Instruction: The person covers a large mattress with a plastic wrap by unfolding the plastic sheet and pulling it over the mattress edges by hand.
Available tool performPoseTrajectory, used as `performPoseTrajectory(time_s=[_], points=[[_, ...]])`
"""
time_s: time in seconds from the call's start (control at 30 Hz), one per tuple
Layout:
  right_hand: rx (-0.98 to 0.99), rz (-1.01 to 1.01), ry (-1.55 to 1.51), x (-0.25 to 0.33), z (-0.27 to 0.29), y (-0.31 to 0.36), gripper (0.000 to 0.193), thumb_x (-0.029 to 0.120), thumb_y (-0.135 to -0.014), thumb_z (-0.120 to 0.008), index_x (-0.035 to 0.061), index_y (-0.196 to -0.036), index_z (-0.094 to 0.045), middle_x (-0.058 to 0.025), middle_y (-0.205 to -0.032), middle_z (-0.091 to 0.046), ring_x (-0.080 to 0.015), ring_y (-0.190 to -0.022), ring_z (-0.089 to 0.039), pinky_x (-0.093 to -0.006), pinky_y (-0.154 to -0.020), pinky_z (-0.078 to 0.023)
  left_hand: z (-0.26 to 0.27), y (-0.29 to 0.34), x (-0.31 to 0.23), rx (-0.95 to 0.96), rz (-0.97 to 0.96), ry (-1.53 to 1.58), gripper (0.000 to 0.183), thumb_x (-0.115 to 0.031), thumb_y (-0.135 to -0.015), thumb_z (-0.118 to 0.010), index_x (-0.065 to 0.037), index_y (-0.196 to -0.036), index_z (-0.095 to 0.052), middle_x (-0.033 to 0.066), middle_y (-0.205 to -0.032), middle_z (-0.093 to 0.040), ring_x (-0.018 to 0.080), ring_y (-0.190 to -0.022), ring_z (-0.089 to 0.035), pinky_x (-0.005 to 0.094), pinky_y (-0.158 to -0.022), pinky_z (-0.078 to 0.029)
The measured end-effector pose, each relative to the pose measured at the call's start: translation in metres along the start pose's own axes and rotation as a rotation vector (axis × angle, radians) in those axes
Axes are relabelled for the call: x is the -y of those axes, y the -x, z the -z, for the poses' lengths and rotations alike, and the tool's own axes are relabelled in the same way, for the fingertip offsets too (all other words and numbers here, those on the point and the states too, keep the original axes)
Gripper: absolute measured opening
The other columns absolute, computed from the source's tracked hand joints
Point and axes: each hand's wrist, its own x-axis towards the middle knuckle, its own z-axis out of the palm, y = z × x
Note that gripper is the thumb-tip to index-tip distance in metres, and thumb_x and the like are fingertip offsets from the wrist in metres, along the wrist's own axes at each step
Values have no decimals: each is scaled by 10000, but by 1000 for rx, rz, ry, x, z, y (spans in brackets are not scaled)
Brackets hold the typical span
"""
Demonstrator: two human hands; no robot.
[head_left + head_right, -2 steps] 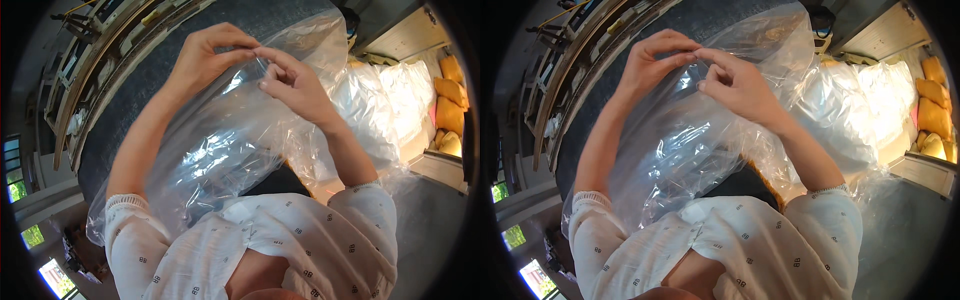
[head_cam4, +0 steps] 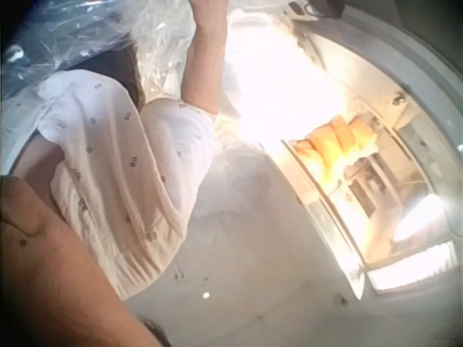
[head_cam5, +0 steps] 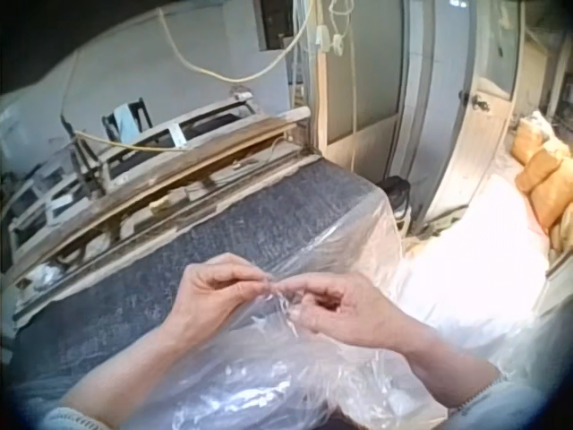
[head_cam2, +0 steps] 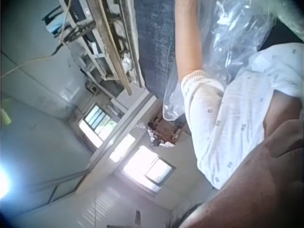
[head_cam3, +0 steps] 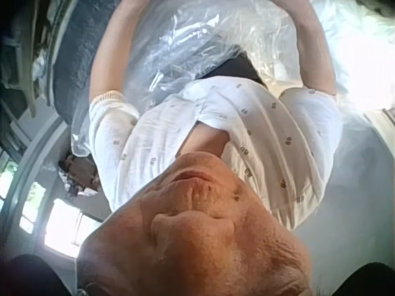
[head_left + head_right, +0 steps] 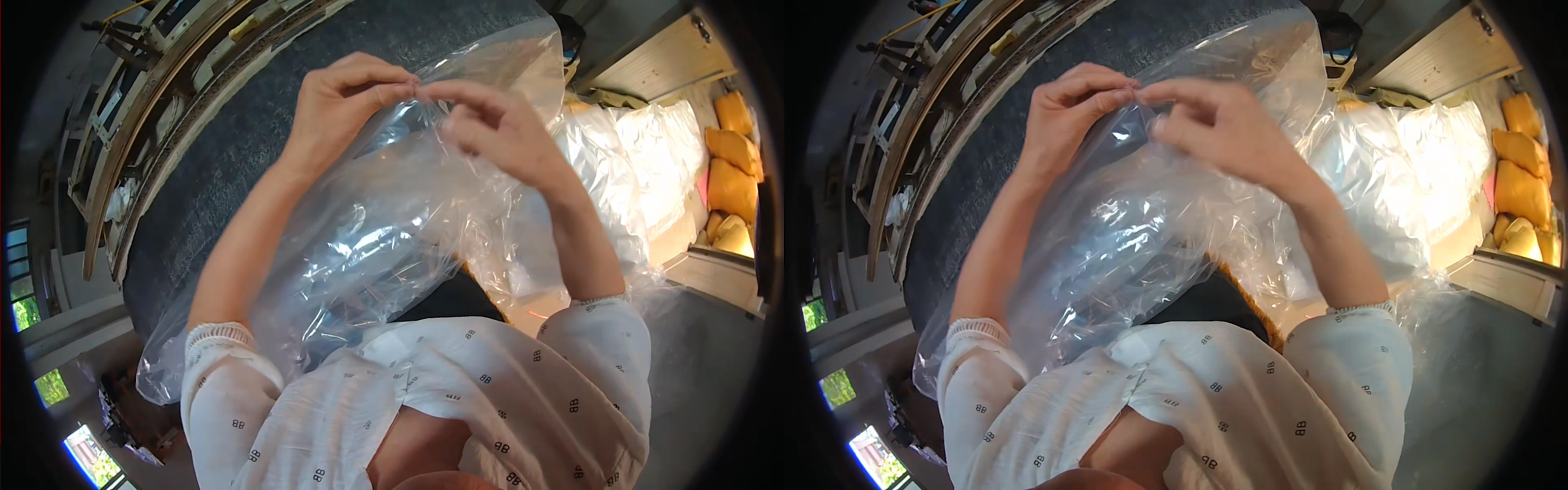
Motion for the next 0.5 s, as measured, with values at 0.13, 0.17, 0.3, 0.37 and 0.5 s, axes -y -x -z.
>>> performPoseTrajectory(time_s=[0.13,0.17,0.3,0.37,0.5], points=[[36,558,762,4,54,-52,113,134,-775,-592,33,-825,-591,-57,-669,-529,-205,-648,-521,-293,-603,-410,-21,20,-2,-219,194,514,93,-100,-821,-626,-61,-905,-634,19,-869,-623,87,-835,-570,207,-734,-463],[141,627,861,18,49,-59,110,127,-789,-583,27,-828,-558,-61,-674,-508,-214,-697,-511,-287,-629,-403,-19,24,0,-215,184,516,93,-100,-821,-626,-61,-905,-634,19,-869,-623,87,-835,-570,207,-734,-463],[238,449,675,51,-9,-60,206,281,-773,-604,105,-862,-544,-91,-701,-585,-303,-684,-567,-389,-614,-434,-2,51,-8,-566,126,842,152,-78,-862,-553,-68,-1009,-519,26,-880,-566,120,-793,-564,260,-720,-479],[374,478,612,54,-35,-49,192,265,-787,-597,100,-860,-532,-109,-687,-577,-304,-678,-570,-395,-596,-426,10,67,-24,-838,91,766,179,-73,-863,-527,-74,-1040,-501,31,-837,-544,95,-761,-540,209,-622,-465],[575,420,736,10,-47,-27,176,266,-762,-606,97,-812,-599,-100,-698,-615,-313,-708,-588,-413,-598,-440,82,138,-63,-1111,-108,136,170,-47,-835,-456,-29,-995,-510,48,-865,-535,104,-717,-525,199,-594,-449]])
